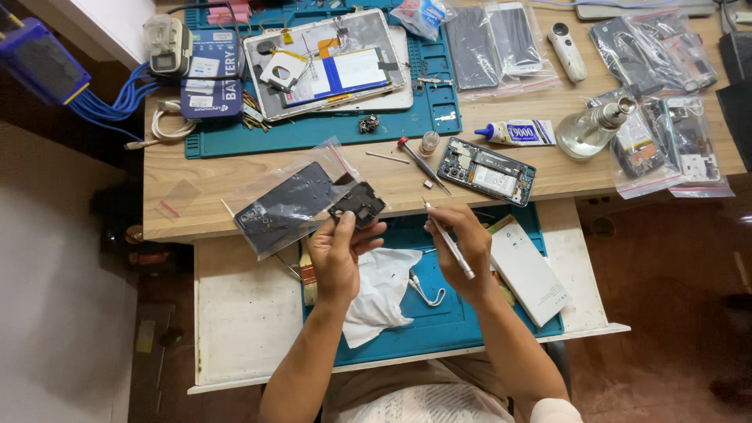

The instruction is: The person cleans a small black electronic component using a cotton swab and a brush. They wipe the component's surface and crevices, then use a brush to remove debris. The person continues to clean the component with a cotton swab.

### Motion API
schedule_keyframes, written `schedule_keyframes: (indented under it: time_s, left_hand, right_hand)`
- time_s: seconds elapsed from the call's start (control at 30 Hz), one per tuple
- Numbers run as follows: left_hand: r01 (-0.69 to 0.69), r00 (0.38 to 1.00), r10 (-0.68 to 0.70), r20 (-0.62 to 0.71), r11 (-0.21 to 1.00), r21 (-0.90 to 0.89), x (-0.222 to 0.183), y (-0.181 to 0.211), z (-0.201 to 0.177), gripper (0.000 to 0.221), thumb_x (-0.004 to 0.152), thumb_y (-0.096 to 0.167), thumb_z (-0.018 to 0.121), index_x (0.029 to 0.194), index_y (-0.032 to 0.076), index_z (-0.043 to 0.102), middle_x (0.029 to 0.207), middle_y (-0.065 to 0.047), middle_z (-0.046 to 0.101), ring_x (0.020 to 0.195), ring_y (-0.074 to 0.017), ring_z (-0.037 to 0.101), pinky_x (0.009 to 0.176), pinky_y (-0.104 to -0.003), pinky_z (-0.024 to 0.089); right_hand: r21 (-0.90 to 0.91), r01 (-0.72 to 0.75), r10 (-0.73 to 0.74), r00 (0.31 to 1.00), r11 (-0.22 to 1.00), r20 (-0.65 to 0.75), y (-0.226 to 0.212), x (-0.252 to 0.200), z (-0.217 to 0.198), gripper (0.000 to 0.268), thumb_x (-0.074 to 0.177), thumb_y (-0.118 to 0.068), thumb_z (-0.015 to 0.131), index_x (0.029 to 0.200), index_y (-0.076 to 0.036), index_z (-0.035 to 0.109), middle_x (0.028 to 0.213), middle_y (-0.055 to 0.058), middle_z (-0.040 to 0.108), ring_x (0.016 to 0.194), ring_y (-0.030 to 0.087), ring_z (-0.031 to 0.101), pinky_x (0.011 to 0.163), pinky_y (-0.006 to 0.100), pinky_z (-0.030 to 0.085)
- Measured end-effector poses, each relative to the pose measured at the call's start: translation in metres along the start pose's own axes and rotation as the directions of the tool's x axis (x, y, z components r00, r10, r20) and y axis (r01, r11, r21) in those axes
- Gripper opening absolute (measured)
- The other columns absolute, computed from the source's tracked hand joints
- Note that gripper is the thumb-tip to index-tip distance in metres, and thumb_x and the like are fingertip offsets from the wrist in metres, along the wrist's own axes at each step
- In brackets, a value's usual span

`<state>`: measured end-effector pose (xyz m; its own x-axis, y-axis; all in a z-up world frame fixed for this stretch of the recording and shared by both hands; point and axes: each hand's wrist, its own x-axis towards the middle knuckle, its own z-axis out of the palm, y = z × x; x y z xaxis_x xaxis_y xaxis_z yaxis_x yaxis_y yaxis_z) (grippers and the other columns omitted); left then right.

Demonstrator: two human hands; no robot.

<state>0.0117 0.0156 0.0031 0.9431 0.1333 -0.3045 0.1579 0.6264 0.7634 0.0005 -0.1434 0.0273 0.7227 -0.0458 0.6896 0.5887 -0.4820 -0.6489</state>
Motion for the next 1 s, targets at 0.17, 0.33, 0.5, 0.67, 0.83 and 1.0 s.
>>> schedule_keyframes:
  time_s: [0.17,0.33,0.5,0.67,0.83,1.0]
  left_hand:
    - [-0.122,0.991,0.117,-0.073,0.989,-0.080,0.010,0.008,-0.011,0.018,0.089,0.012,0.053,0.084,-0.004,0.059,0.082,-0.026,0.066,0.070,-0.0309,0.068,0.053,-0.035,0.059]
    - [-0.167,0.982,0.155,-0.108,0.978,-0.122,0.013,0.012,-0.013,0.016,0.089,0.012,0.053,0.084,-0.003,0.057,0.082,-0.024,0.067,0.070,-0.0290,0.068,0.052,-0.033,0.059]
    - [-0.150,0.986,0.139,-0.090,0.979,-0.139,0.013,0.011,-0.013,0.012,0.089,0.011,0.053,0.089,-0.001,0.056,0.083,-0.024,0.067,0.072,-0.0294,0.068,0.052,-0.033,0.059]
    - [-0.130,0.990,0.122,-0.067,0.983,-0.131,0.011,0.010,-0.010,0.011,0.087,0.009,0.054,0.091,-0.002,0.056,0.086,-0.026,0.066,0.074,-0.0309,0.068,0.053,-0.033,0.059]
    - [-0.082,0.996,0.084,0.019,0.995,-0.059,0.007,-0.005,-0.009,0.009,0.087,0.007,0.054,0.093,0.001,0.056,0.088,-0.023,0.066,0.074,-0.0310,0.068,0.052,-0.034,0.059]
    - [-0.039,0.995,0.042,0.091,0.999,-0.029,-0.002,-0.003,0.002,0.006,0.086,0.004,0.055,0.092,0.002,0.055,0.091,-0.021,0.066,0.075,-0.0334,0.067,0.052,-0.032,0.059]
  right_hand:
    - [-0.184,0.000,0.037,0.980,0.983,0.194,-0.008,0.026,-0.001,0.010,0.082,-0.009,0.065,0.076,-0.003,0.058,0.068,0.012,0.055,0.045,0.025,0.054,0.042,0.035,0.045]
    - [-0.517,-0.012,0.315,0.806,0.856,0.501,0.000,0.041,0.017,0.016,0.082,-0.019,0.059,0.087,-0.005,0.053,0.071,0.015,0.056,0.064,0.039,0.060,0.056,0.051,0.046]
    - [-0.729,0.166,0.411,0.733,0.665,0.542,0.041,0.029,0.049,0.015,0.086,-0.025,0.053,0.088,-0.011,0.056,0.077,0.006,0.052,0.059,0.031,0.062,0.057,0.042,0.052]
    - [-0.742,0.230,0.280,0.824,0.630,0.493,0.024,0.032,0.054,0.015,0.087,-0.026,0.055,0.088,-0.011,0.057,0.074,0.002,0.050,0.055,0.024,0.060,0.049,0.035,0.050]
    - [-0.742,0.260,-0.016,0.948,0.618,0.318,0.009,-0.002,0.029,0.005,0.081,-0.020,0.058,0.084,-0.024,0.057,0.067,-0.005,0.047,0.052,0.018,0.054,0.044,0.027,0.043]
    - [-0.513,0.125,0.048,0.949,0.849,0.310,0.012,-0.054,-0.013,0.018,0.083,-0.026,0.064,0.069,-0.015,0.060,0.055,0.001,0.048,0.049,0.020,0.055,0.045,0.027,0.045]
